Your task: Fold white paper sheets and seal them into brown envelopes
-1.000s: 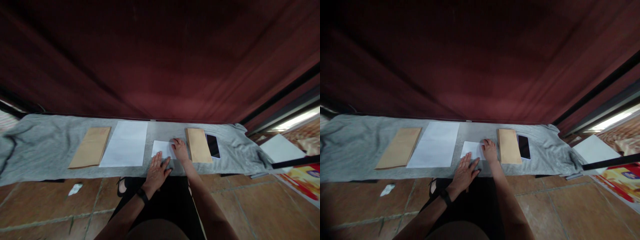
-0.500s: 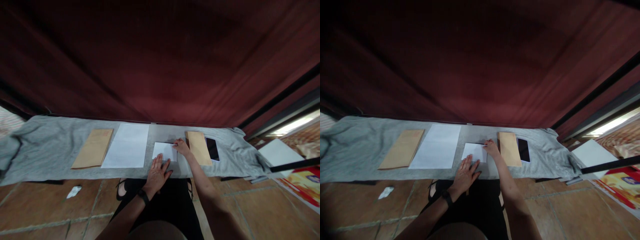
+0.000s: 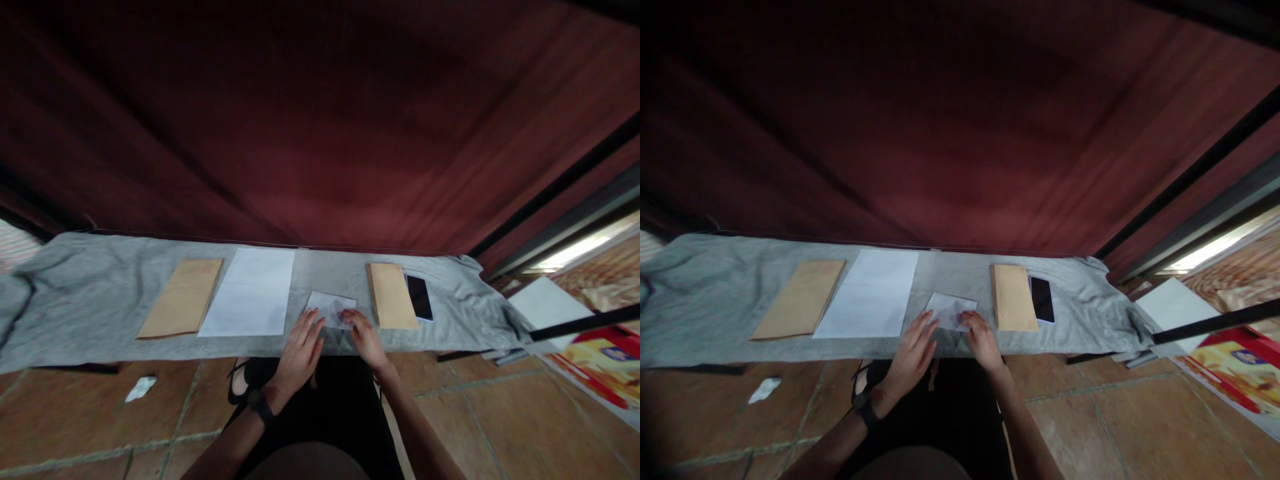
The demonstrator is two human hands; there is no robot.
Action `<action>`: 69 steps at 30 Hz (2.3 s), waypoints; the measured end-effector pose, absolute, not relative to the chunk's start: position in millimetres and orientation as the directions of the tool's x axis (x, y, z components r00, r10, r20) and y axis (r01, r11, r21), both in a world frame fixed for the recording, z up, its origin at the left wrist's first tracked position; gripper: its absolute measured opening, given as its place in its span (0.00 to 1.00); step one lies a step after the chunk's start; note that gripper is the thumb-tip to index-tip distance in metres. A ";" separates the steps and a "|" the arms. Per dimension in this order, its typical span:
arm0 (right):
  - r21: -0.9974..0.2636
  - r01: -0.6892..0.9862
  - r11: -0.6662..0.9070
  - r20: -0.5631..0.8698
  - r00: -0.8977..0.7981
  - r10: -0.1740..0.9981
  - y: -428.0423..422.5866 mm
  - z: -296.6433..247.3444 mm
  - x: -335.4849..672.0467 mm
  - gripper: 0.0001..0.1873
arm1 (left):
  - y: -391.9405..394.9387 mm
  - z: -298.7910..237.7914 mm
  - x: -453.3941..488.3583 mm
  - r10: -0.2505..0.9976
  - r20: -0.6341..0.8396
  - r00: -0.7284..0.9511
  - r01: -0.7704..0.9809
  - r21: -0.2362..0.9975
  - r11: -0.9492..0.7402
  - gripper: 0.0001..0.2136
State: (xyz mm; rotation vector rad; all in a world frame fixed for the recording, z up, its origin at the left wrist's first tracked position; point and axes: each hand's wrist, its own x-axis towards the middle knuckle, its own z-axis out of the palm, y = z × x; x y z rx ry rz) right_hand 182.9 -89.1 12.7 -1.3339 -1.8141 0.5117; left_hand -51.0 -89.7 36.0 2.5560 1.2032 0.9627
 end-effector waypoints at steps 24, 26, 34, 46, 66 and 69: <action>-0.422 0.906 0.020 0.235 0.088 0.968 -73.9 5.1 110.4 0.28 | -38.2 -11.4 2.0 0.784 0.247 0.570 0.771 0.169 -0.614 0.29; -0.346 0.938 0.001 0.252 0.092 0.963 -77.1 -0.3 114.9 0.28 | -36.3 -10.9 -4.1 0.813 0.246 0.527 0.796 0.192 -0.574 0.29; -0.221 0.973 -0.068 0.346 0.144 0.927 -90.4 -14.9 139.5 0.32 | -39.0 -9.3 -18.5 0.876 0.284 0.389 0.863 0.221 -0.455 0.28; -0.218 0.965 -0.145 0.355 0.216 0.910 -99.3 -17.3 142.3 0.33 | -47.4 -12.9 -25.4 0.897 0.329 0.295 0.898 0.224 -0.378 0.29; -0.215 0.967 -0.137 0.387 0.213 0.897 -96.0 -25.7 143.5 0.33 | -29.2 -3.4 -9.5 0.788 0.294 0.541 0.778 0.180 -0.602 0.27; -0.215 0.967 -0.140 0.393 0.217 0.894 -95.6 -25.2 142.9 0.33 | -28.7 -5.3 -9.6 0.785 0.302 0.541 0.778 0.175 -0.604 0.27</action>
